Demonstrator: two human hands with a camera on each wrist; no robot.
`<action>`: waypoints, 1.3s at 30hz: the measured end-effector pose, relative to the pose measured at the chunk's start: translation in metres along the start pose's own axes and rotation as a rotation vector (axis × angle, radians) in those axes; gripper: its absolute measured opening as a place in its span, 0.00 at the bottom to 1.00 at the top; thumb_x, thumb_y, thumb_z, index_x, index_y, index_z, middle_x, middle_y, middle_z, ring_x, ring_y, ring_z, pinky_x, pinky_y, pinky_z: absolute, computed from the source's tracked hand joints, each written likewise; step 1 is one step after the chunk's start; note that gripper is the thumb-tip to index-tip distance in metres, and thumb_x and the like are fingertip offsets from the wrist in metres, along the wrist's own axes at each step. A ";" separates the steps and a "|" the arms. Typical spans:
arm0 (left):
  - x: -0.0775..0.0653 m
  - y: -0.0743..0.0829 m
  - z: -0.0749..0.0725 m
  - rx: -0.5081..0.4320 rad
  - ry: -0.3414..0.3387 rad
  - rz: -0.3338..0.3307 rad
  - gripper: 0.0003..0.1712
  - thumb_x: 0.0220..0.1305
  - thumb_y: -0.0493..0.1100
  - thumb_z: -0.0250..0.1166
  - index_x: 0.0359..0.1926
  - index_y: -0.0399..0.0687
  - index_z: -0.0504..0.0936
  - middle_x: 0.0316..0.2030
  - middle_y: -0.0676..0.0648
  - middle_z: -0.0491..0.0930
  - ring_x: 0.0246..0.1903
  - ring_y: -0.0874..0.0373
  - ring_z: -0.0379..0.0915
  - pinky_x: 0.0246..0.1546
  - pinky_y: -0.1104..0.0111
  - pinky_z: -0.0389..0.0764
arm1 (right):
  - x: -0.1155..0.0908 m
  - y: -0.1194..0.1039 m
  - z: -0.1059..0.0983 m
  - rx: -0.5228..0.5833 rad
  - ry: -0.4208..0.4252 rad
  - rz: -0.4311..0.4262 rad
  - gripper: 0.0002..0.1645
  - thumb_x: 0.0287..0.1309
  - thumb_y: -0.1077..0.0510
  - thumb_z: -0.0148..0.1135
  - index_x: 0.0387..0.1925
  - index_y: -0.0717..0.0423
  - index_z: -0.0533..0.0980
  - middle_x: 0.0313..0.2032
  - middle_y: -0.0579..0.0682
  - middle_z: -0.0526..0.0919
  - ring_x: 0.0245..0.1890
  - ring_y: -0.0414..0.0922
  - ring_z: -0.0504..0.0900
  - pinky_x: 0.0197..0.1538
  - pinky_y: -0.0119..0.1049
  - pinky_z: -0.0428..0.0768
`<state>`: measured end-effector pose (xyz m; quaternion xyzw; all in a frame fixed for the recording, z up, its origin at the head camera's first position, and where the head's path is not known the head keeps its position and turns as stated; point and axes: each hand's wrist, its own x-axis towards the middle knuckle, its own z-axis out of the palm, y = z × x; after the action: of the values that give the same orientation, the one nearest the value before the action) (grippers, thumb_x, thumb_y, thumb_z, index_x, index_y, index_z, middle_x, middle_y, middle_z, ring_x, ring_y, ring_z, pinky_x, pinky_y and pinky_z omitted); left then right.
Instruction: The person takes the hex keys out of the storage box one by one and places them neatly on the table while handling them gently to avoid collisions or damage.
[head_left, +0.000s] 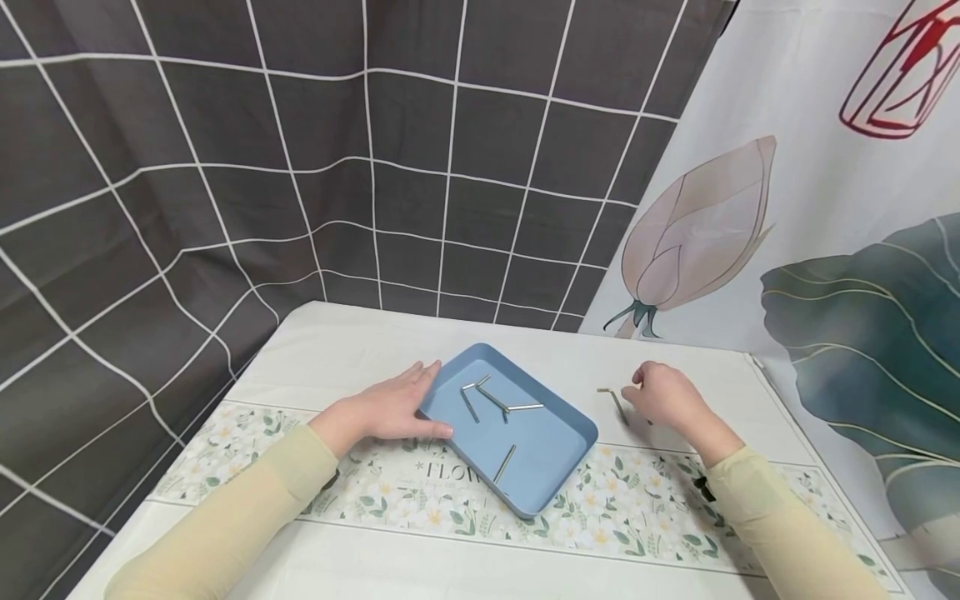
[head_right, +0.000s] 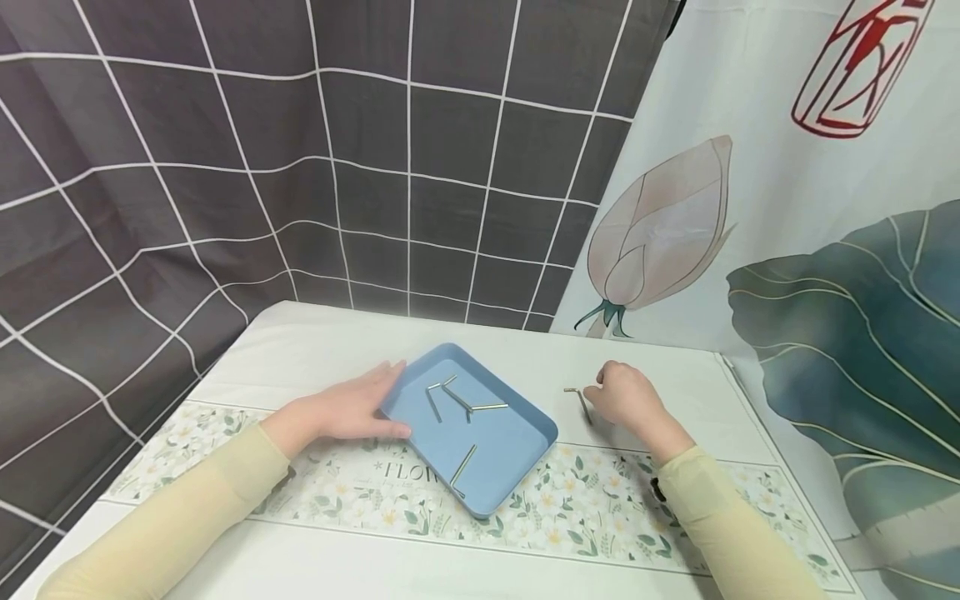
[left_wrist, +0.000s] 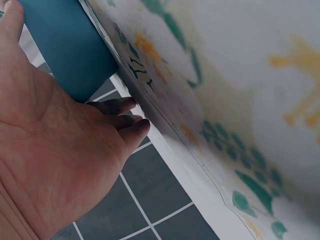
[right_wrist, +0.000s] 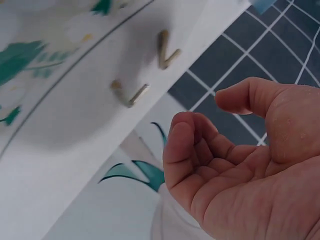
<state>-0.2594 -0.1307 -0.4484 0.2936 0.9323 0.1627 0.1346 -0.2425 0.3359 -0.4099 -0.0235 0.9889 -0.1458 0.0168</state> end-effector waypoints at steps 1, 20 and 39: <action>0.000 0.000 0.000 -0.001 0.000 0.000 0.76 0.68 0.84 0.63 0.90 0.36 0.40 0.89 0.35 0.45 0.88 0.37 0.37 0.86 0.44 0.52 | -0.001 -0.003 -0.001 0.006 0.004 -0.007 0.22 0.71 0.56 0.64 0.50 0.75 0.79 0.38 0.63 0.86 0.30 0.51 0.83 0.43 0.55 0.86; 0.000 0.001 0.000 0.001 -0.001 0.001 0.76 0.68 0.84 0.62 0.90 0.36 0.40 0.89 0.34 0.45 0.88 0.37 0.37 0.86 0.44 0.52 | -0.005 -0.045 -0.002 0.081 0.057 -0.200 0.19 0.64 0.61 0.67 0.51 0.72 0.79 0.36 0.54 0.80 0.33 0.48 0.77 0.41 0.49 0.81; -0.002 0.003 -0.003 0.001 0.001 0.007 0.76 0.69 0.83 0.63 0.90 0.35 0.41 0.89 0.33 0.46 0.88 0.36 0.37 0.86 0.44 0.52 | -0.007 -0.071 0.002 0.103 0.095 -0.366 0.21 0.58 0.62 0.69 0.51 0.68 0.79 0.39 0.55 0.79 0.35 0.48 0.76 0.41 0.47 0.79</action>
<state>-0.2571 -0.1302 -0.4443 0.2967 0.9315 0.1628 0.1336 -0.2327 0.2679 -0.3912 -0.1951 0.9590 -0.1978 -0.0557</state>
